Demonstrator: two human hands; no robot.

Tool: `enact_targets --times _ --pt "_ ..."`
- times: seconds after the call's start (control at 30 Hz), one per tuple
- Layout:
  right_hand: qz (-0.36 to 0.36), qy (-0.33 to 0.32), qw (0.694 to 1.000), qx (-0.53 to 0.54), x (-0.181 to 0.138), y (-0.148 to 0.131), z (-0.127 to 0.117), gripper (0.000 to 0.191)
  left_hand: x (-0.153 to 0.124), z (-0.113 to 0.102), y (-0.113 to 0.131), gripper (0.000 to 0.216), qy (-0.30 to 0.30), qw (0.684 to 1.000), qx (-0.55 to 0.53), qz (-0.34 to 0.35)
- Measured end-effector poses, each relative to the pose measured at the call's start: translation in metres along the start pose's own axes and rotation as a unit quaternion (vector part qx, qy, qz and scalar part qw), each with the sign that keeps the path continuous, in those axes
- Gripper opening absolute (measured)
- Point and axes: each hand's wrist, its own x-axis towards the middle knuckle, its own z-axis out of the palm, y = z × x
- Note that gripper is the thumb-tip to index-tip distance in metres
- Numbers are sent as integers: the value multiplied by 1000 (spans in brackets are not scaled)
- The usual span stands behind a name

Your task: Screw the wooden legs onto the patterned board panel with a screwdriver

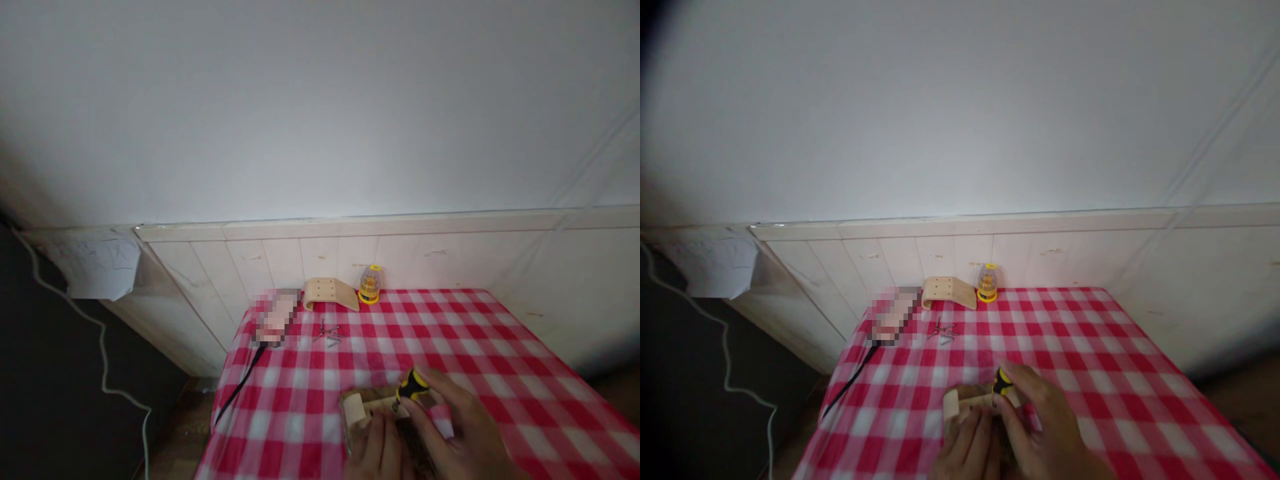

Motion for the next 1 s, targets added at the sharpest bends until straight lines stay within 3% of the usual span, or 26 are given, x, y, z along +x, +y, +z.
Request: enact_targets --times 0.13,0.27,0.33,1.0 --pt "-31 -5 998 48 6 -8 1 51 26 -28 0 37 -63 995 -71 -19" --pt "-37 -15 995 96 7 -9 1 52 45 -51 -4 35 -180 977 -117 -7" --pt "-22 -25 993 112 6 -8 2 52 49 -56 -5 33 -201 971 -125 -16" --pt "14 -56 986 158 14 -3 3 54 49 -55 -4 21 -190 975 -112 0"
